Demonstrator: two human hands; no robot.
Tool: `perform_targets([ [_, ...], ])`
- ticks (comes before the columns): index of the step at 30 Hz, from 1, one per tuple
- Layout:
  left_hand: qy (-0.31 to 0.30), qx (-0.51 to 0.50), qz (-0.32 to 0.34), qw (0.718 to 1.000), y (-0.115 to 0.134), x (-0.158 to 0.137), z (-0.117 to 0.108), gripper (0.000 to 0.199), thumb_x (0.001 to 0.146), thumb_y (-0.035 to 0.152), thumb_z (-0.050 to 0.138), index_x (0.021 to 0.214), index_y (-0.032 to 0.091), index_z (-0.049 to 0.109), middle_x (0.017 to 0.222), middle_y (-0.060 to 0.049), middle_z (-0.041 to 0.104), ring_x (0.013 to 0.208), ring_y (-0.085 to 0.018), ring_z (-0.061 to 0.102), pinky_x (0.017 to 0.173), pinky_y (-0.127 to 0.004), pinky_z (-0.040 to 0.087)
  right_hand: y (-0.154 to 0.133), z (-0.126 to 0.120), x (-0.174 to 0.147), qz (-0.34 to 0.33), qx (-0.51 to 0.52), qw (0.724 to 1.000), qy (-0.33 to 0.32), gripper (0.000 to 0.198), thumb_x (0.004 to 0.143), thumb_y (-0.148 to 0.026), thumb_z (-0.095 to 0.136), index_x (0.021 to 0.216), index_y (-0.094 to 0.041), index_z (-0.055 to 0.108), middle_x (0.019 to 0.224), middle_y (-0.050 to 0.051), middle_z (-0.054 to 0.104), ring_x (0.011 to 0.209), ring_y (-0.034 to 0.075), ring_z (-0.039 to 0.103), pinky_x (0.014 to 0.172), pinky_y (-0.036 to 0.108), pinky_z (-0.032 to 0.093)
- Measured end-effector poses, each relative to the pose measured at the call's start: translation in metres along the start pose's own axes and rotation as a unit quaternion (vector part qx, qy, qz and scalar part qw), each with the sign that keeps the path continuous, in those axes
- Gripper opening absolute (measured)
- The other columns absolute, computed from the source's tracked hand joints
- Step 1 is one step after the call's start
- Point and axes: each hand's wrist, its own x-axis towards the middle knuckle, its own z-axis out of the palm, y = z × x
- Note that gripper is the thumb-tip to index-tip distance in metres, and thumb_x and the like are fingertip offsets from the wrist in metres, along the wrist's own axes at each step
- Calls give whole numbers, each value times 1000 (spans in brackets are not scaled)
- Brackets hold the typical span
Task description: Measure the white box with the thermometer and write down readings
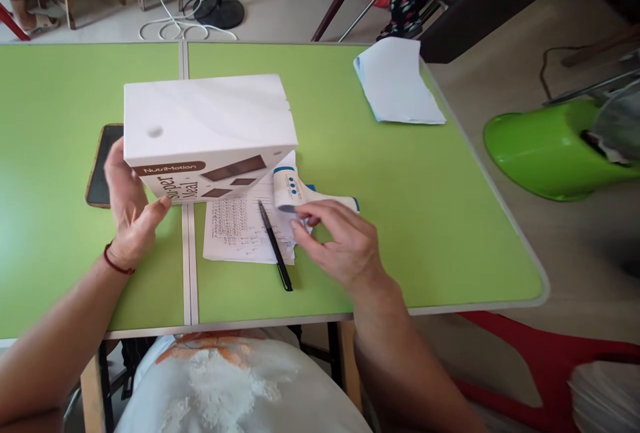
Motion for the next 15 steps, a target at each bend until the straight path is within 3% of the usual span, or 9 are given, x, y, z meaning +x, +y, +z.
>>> perform_targets([
  [1, 61, 59, 60, 995, 1, 1, 0, 61, 87, 57, 68, 136, 28, 47, 135, -8, 50, 131, -31, 49, 111, -54, 45, -6, 0, 0, -5, 25, 999, -26, 11, 92, -21, 68, 102, -22, 70, 78, 4, 74, 65, 19, 67, 64, 33, 55],
  [3, 180, 169, 192, 950, 7, 3, 1, 52, 79, 51, 77, 120, 27, 56, 110, -5, 53, 110, -27, 54, 103, -53, 46, -17, 3, -1, -10, 40, 996, -76, 12, 93, -27, 70, 103, -20, 69, 72, 2, 72, 58, 17, 65, 57, 30, 51],
  [5, 197, 225, 283, 911, 20, 2, 3, 42, 72, 35, 81, 107, 25, 58, 90, -1, 50, 86, -21, 53, 86, -45, 50, -23, 8, -1, -7, 24, 994, -110, 14, 95, -27, 66, 105, -19, 68, 71, 2, 72, 56, 17, 64, 53, 29, 47],
  [6, 174, 213, 302, 913, 28, 0, 5, 39, 71, 26, 79, 103, 24, 57, 86, 0, 48, 74, -17, 51, 70, -37, 50, -24, 10, -1, -7, 19, 993, -118, 14, 95, -25, 63, 107, -19, 68, 71, 2, 71, 56, 17, 63, 52, 29, 46],
  [7, 104, 206, 314, 921, 36, -2, 8, 29, 74, 19, 72, 97, 24, 56, 81, 2, 48, 65, -14, 49, 59, -31, 48, -24, 12, 0, -7, 24, 993, -117, 15, 96, -21, 60, 109, -20, 67, 70, 1, 70, 56, 16, 63, 51, 28, 45],
  [8, 3, 206, 284, 936, 43, -6, 11, 22, 79, 12, 63, 96, 24, 54, 76, 3, 51, 61, -13, 51, 57, -29, 50, -24, 13, 1, -10, 40, 993, -106, 19, 95, -18, 57, 111, -20, 67, 69, 0, 69, 55, 15, 62, 51, 28, 44],
  [10, -162, 192, 281, 926, 54, -14, 18, 19, 85, 7, 56, 100, 20, 55, 73, 3, 62, 57, -11, 57, 55, -26, 52, -21, 15, 4, -17, 98, 992, -74, 24, 95, -14, 55, 115, -21, 67, 72, -1, 69, 56, 14, 61, 52, 27, 47],
  [12, -257, 212, 277, 901, 58, -22, 24, 13, 94, 13, 54, 106, 15, 57, 85, -3, 74, 62, -13, 66, 54, -26, 54, -18, 16, 4, -10, 174, 983, -53, 30, 96, -13, 52, 123, -23, 65, 82, 2, 72, 65, 15, 65, 60, 28, 54],
  [15, -335, 232, 248, 879, 56, -31, 29, 20, 101, 18, 47, 115, 12, 60, 113, -10, 79, 64, -13, 72, 52, -27, 56, -15, 19, -2, 42, 262, 963, -51, 42, 96, -17, 52, 137, -24, 57, 101, 7, 72, 86, 20, 70, 78, 36, 61],
])
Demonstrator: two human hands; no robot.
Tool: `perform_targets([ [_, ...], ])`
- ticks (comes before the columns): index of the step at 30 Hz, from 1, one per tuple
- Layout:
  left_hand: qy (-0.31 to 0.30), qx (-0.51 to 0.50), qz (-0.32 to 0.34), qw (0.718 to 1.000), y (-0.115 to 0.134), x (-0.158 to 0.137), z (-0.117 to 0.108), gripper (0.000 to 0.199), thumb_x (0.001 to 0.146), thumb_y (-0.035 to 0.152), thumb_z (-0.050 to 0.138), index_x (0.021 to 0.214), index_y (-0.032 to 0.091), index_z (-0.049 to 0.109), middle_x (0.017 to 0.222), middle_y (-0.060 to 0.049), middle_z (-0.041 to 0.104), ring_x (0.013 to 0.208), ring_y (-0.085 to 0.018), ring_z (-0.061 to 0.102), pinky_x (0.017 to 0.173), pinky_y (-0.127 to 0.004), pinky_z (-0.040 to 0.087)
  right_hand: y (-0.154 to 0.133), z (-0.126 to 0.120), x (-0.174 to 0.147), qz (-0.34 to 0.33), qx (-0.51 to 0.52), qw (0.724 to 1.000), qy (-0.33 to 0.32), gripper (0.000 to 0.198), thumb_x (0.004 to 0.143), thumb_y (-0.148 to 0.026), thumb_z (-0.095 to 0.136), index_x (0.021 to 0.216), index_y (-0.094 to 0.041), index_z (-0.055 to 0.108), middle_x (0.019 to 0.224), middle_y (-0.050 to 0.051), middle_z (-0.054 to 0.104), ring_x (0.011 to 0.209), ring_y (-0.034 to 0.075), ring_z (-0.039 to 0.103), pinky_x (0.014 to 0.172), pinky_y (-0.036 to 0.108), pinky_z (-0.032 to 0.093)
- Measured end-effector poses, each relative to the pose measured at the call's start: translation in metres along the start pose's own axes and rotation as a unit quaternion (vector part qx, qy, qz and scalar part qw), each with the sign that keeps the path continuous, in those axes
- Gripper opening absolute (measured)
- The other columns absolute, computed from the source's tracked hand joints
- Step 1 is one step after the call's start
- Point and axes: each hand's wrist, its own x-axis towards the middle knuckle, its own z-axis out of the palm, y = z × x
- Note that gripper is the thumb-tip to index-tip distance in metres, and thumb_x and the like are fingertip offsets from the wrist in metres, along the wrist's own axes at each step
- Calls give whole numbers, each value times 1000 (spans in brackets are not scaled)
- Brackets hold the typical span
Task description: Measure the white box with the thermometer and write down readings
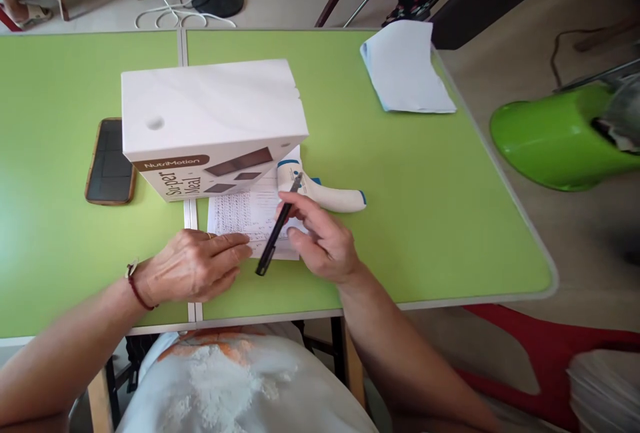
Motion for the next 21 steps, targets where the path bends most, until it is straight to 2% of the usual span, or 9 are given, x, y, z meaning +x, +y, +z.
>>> perform_targets([
  [1, -18, -4, -6, 1000, 1, -1, 2, 22, 102, 18, 45, 116, 12, 61, 119, -10, 78, 61, -13, 71, 51, -28, 56, 1, 2, -3, 18, 20, 1000, 9, 45, 94, -20, 56, 139, -24, 55, 101, 8, 72, 88, 21, 70, 80, 37, 61],
  [3, -48, -4, -17, 999, 2, -3, 4, 25, 103, 18, 43, 113, 11, 65, 127, -11, 76, 54, -12, 68, 48, -29, 54, 1, 6, -8, 46, 44, 997, 44, 42, 90, -25, 67, 132, -25, 59, 94, 5, 69, 79, 19, 67, 72, 34, 59],
  [5, -70, 2, -23, 997, 2, -4, 4, 26, 103, 19, 42, 107, 12, 67, 131, -11, 74, 51, -12, 66, 45, -31, 52, -2, 10, -10, 65, 58, 993, 85, 26, 90, -29, 71, 114, -25, 65, 83, 1, 66, 68, 16, 63, 62, 30, 55],
  [7, -82, 14, -25, 996, 3, -5, 3, 27, 102, 19, 43, 102, 12, 68, 131, -10, 74, 48, -12, 64, 43, -32, 50, -6, 13, -10, 70, 78, 988, 110, 13, 96, -33, 62, 103, -24, 68, 76, 0, 64, 64, 15, 60, 59, 30, 52],
  [11, -97, 27, -33, 994, 1, -5, 4, 25, 102, 21, 45, 100, 14, 69, 130, -9, 74, 48, -12, 63, 44, -31, 49, -15, 15, -5, 93, 123, 983, 98, 31, 101, -32, 45, 108, -22, 73, 82, 4, 69, 68, 17, 65, 63, 33, 56],
  [14, -111, 38, -40, 992, -1, -6, 5, 25, 101, 21, 46, 100, 14, 70, 132, -7, 74, 50, -12, 64, 45, -31, 50, -18, 16, -2, 134, 95, 983, 87, 19, 93, -28, 55, 98, -22, 72, 76, 2, 70, 62, 16, 65, 58, 31, 56],
  [17, -107, 45, -42, 992, -2, -6, 6, 25, 101, 21, 46, 99, 15, 70, 131, -5, 74, 48, -12, 63, 44, -31, 49, -20, 18, -1, 160, 58, 983, 73, 4, 82, -23, 63, 86, -23, 64, 62, -4, 64, 45, 11, 53, 44, 25, 46],
  [19, -105, 43, -43, 993, -3, -6, 6, 24, 101, 20, 47, 98, 15, 70, 130, -4, 75, 48, -12, 63, 43, -32, 48, -21, 20, -1, 163, 43, 984, 65, 7, 80, -22, 64, 81, -24, 59, 57, -7, 61, 40, 9, 47, 39, 23, 39],
  [21, -110, 43, -43, 992, -3, -5, 5, 23, 100, 20, 48, 98, 15, 70, 130, -4, 75, 48, -12, 63, 43, -32, 48, -21, 22, -1, 149, 28, 987, 57, 10, 80, -22, 65, 78, -25, 56, 55, -7, 59, 41, 10, 48, 40, 22, 39],
])
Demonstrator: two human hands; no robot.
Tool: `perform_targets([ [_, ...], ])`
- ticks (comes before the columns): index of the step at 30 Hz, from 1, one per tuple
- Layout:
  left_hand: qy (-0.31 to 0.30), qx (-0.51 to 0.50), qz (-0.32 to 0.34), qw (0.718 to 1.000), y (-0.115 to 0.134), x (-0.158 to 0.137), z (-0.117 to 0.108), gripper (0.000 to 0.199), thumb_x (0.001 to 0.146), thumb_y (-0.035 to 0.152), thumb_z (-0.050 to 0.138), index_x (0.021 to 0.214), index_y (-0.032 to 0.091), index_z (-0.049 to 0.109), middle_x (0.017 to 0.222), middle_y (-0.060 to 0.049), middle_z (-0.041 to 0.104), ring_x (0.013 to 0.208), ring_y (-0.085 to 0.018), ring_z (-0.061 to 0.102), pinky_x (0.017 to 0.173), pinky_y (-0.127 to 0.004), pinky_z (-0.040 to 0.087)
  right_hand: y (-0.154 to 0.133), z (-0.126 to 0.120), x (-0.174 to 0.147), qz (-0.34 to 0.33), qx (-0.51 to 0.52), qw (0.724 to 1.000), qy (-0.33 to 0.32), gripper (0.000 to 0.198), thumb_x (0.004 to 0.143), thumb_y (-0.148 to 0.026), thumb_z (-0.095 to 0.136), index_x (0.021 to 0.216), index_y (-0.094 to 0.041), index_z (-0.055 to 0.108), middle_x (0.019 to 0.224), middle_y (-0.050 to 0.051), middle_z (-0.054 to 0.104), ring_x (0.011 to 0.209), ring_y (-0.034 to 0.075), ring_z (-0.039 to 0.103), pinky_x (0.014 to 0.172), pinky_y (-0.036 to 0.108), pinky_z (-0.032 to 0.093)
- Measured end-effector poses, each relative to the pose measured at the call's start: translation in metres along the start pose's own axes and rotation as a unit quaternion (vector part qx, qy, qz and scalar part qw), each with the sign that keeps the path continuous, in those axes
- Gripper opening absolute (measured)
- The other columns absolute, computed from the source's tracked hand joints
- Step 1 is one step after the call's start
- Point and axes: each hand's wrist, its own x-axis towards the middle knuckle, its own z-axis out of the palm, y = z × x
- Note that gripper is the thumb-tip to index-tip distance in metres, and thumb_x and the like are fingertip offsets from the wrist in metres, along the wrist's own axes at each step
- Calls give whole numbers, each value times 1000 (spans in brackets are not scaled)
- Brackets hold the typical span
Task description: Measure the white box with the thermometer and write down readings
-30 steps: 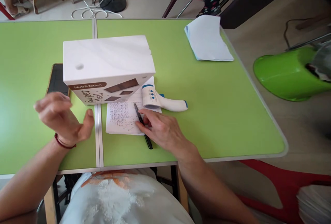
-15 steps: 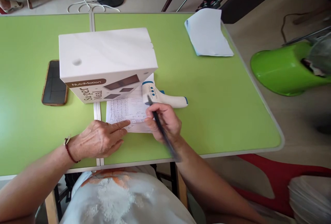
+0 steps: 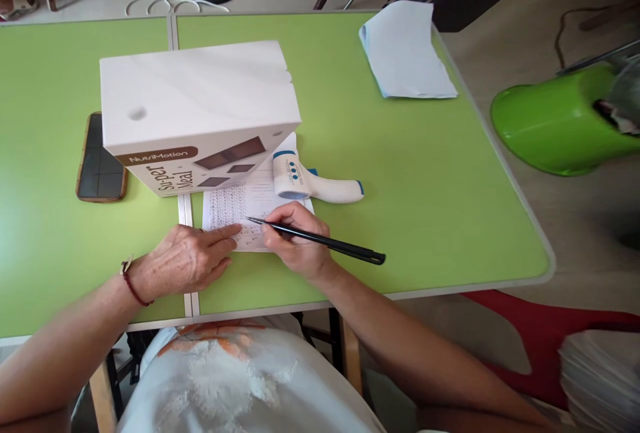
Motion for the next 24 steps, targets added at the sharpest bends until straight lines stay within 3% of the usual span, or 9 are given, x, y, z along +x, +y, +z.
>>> perform_targets([
  [6, 3, 2, -1, 1000, -1, 0, 1, 25, 101, 20, 46, 97, 15, 70, 129, -5, 75, 48, -11, 63, 42, -30, 45, 4, 4, -1, -73, 6, 997, -1, 16, 86, -21, 63, 74, -25, 53, 57, -7, 57, 48, 10, 53, 48, 23, 45],
  [24, -22, -2, -9, 1000, -1, -2, 1, 23, 100, 21, 48, 101, 14, 70, 131, -8, 74, 51, -10, 63, 43, -28, 45, 7, 3, -2, -76, -31, 996, -32, 17, 88, -22, 61, 74, -26, 52, 58, -5, 58, 50, 13, 55, 51, 25, 46],
])
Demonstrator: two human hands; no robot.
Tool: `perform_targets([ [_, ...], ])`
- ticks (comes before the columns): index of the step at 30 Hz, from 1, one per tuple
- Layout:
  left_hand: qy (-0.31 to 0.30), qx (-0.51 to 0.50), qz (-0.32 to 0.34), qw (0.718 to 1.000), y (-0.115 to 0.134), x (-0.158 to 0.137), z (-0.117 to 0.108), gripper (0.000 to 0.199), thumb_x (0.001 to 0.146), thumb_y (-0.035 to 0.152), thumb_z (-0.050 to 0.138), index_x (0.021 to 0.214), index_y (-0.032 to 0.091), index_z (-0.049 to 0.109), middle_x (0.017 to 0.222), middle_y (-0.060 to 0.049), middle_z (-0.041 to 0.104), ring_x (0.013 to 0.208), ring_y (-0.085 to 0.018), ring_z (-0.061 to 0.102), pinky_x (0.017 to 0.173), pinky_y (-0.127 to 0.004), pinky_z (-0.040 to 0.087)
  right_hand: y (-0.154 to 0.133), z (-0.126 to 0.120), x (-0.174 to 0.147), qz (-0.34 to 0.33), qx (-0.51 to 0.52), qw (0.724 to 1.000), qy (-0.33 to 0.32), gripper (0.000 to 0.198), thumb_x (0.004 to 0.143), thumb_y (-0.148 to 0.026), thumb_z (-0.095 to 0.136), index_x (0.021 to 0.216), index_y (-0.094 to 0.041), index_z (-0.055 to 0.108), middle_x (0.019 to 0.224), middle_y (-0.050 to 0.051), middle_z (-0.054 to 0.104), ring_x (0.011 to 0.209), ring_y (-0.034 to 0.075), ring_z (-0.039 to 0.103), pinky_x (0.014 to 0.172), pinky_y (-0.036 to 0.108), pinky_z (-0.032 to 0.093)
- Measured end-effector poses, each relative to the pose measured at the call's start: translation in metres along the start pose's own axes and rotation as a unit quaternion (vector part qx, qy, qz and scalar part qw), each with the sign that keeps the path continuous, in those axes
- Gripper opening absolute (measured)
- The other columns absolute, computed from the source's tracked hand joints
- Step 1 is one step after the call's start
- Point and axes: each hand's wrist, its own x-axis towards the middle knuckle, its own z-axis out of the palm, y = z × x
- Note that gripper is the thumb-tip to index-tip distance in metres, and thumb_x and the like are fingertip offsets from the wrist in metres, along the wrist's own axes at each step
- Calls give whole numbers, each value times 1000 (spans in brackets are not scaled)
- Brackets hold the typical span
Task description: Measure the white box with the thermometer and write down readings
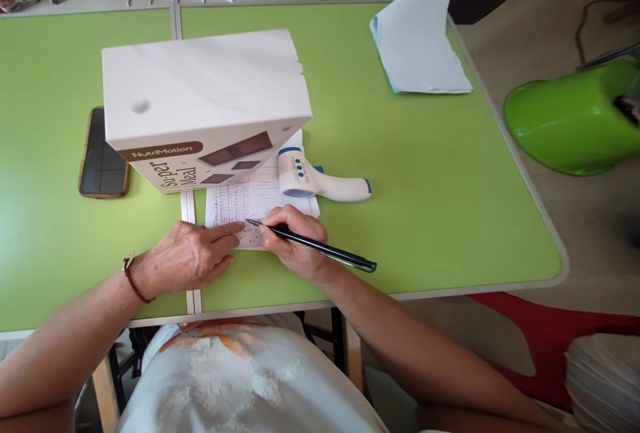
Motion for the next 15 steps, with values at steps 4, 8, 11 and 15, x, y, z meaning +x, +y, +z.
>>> perform_targets([
  [4, 11, -5, 1, 1000, 0, 0, 0, 24, 100, 21, 48, 100, 15, 70, 131, -5, 74, 50, -11, 64, 43, -29, 45, -1, -1, 2, -18, 3, 1000, 6, 18, 87, -19, 61, 74, -26, 51, 57, -6, 58, 49, 12, 55, 49, 24, 46],
  [8, -2, -15, -1, 1000, -1, -1, 0, 22, 100, 21, 49, 102, 14, 70, 132, -9, 74, 53, -11, 65, 44, -28, 46, -1, 0, 1, -5, -1, 1000, 0, 17, 86, -20, 61, 74, -26, 50, 57, -6, 58, 48, 13, 55, 49, 25, 46],
  [11, -7, -18, -2, 1000, -1, -1, 0, 22, 100, 22, 49, 102, 14, 70, 132, -9, 74, 54, -11, 65, 44, -27, 46, 1, 0, 0, 0, 0, 1000, 1, 17, 86, -21, 61, 74, -26, 50, 56, -6, 58, 48, 13, 55, 49, 25, 46],
  [15, 0, -4, -2, 1000, 0, 0, 0, 24, 100, 22, 48, 99, 15, 71, 131, -7, 74, 52, -10, 64, 44, -28, 45, 1, 0, -1, 8, -5, 1000, 14, 17, 87, -25, 60, 74, -27, 49, 56, -5, 59, 48, 13, 55, 48, 26, 46],
])
